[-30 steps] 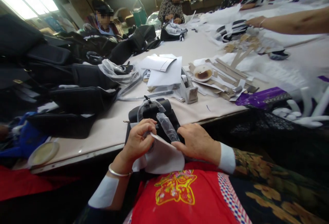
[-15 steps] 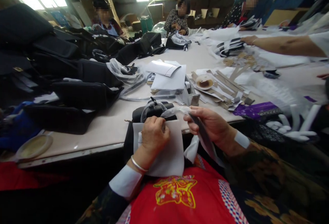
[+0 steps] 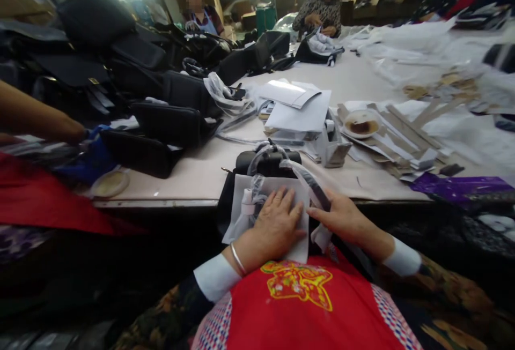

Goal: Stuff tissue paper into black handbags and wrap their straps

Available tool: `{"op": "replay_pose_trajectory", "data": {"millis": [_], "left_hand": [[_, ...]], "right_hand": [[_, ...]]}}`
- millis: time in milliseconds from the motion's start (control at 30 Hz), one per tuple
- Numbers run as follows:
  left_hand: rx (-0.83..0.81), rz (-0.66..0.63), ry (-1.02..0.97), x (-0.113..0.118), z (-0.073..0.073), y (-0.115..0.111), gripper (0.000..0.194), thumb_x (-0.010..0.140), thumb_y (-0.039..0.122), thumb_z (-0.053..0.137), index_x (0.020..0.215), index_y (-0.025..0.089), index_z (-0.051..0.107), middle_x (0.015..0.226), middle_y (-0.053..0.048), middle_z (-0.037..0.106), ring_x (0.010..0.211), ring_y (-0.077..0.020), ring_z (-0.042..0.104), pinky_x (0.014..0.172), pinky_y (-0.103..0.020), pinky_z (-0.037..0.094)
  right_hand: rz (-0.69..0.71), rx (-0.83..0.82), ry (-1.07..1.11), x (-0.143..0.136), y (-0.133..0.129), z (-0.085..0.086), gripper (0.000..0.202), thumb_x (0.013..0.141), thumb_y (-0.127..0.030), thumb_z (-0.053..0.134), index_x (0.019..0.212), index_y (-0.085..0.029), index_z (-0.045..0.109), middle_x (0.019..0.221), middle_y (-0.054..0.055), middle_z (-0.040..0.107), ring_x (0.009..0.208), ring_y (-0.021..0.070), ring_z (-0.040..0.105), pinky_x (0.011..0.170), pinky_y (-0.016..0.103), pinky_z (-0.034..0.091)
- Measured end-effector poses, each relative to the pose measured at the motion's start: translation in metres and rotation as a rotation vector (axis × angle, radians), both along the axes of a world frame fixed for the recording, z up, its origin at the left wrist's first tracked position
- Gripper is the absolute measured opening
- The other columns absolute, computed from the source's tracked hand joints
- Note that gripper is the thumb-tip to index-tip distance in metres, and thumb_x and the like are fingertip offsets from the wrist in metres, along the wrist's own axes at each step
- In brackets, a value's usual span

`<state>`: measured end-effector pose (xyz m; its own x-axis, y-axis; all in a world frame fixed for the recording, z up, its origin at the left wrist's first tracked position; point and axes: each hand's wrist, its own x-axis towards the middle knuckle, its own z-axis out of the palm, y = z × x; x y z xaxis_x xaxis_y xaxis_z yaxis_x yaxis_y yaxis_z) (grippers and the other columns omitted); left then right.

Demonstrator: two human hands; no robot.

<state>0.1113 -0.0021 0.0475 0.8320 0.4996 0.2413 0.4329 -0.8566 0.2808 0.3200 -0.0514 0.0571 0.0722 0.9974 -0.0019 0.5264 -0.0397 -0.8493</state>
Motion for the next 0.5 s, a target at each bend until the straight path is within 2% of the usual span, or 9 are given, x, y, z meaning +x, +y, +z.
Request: {"op": "replay_pose_trajectory", "data": {"millis": [67, 100, 133, 200, 267, 367, 433, 500], "left_hand": [[0.005, 0.028, -0.173, -0.011, 0.011, 0.012, 0.033, 0.092, 0.033, 0.063, 0.123, 0.020, 0.064, 0.133, -0.015, 0.065, 0.128, -0.0287, 0.058, 0.109, -0.047, 0.046], [0.028, 0.104, -0.272, -0.020, 0.017, 0.021, 0.028, 0.093, 0.028, 0.060, 0.119, 0.020, 0.065, 0.126, -0.013, 0.068, 0.122, -0.0259, 0.061, 0.107, -0.045, 0.048], [0.061, 0.228, -0.349, -0.030, 0.021, 0.031, 0.026, 0.093, 0.025, 0.058, 0.118, 0.019, 0.065, 0.122, -0.013, 0.069, 0.119, -0.0255, 0.061, 0.106, -0.044, 0.048], [0.081, 0.519, -0.381, -0.053, 0.023, 0.053, 0.027, 0.091, 0.027, 0.061, 0.115, 0.016, 0.065, 0.114, -0.015, 0.068, 0.113, -0.0280, 0.062, 0.102, -0.046, 0.050], [-0.083, 0.653, -0.331, -0.072, 0.015, 0.070, 0.027, 0.086, 0.032, 0.067, 0.106, 0.014, 0.068, 0.099, -0.012, 0.069, 0.096, -0.0261, 0.064, 0.090, -0.042, 0.054], [-0.388, 0.697, -0.358, -0.087, -0.005, 0.082, 0.020, 0.081, 0.033, 0.071, 0.091, 0.017, 0.068, 0.079, -0.002, 0.065, 0.073, -0.0173, 0.060, 0.072, -0.030, 0.052], [-0.437, 0.748, -0.391, -0.088, -0.016, 0.080, 0.014, 0.079, 0.031, 0.071, 0.081, 0.018, 0.065, 0.070, 0.002, 0.060, 0.067, -0.0146, 0.056, 0.067, -0.027, 0.048], [-0.397, 0.833, -0.411, -0.086, -0.023, 0.075, 0.014, 0.080, 0.030, 0.069, 0.074, 0.019, 0.062, 0.067, 0.003, 0.056, 0.066, -0.0145, 0.054, 0.067, -0.027, 0.046]], "right_hand": [[-0.046, 0.011, -0.178, 0.003, 0.003, -0.011, 0.022, 0.082, -0.043, 0.070, 0.085, -0.022, 0.065, 0.067, 0.002, 0.068, 0.058, 0.0215, 0.065, 0.048, 0.031, 0.049], [-0.074, -0.008, -0.225, 0.005, 0.003, -0.015, 0.023, 0.081, -0.045, 0.070, 0.083, -0.022, 0.065, 0.068, 0.003, 0.069, 0.058, 0.0225, 0.065, 0.049, 0.032, 0.049], [-0.086, -0.014, -0.261, 0.006, 0.003, -0.018, 0.025, 0.082, -0.047, 0.070, 0.079, -0.022, 0.065, 0.066, 0.003, 0.068, 0.057, 0.0227, 0.065, 0.048, 0.032, 0.048], [-0.090, -0.034, -0.302, 0.006, 0.003, -0.022, 0.030, 0.082, -0.050, 0.070, 0.072, -0.022, 0.063, 0.060, 0.004, 0.066, 0.053, 0.0226, 0.063, 0.045, 0.031, 0.044], [-0.078, -0.082, -0.301, 0.003, 0.005, -0.022, 0.030, 0.081, -0.049, 0.069, 0.068, -0.022, 0.064, 0.059, 0.003, 0.065, 0.053, 0.0226, 0.063, 0.046, 0.030, 0.042], [-0.062, -0.077, -0.276, -0.007, 0.014, -0.015, 0.024, 0.083, -0.043, 0.064, 0.072, -0.021, 0.066, 0.061, 0.003, 0.065, 0.057, 0.0222, 0.062, 0.050, 0.030, 0.043], [-0.049, 0.002, -0.290, -0.013, 0.022, -0.009, 0.023, 0.085, -0.041, 0.060, 0.074, -0.021, 0.065, 0.064, 0.003, 0.064, 0.060, 0.0217, 0.061, 0.054, 0.031, 0.043], [-0.045, 0.043, -0.332, -0.014, 0.029, -0.008, 0.024, 0.084, -0.042, 0.059, 0.070, -0.022, 0.062, 0.063, 0.002, 0.061, 0.060, 0.0209, 0.058, 0.055, 0.031, 0.040]]}}
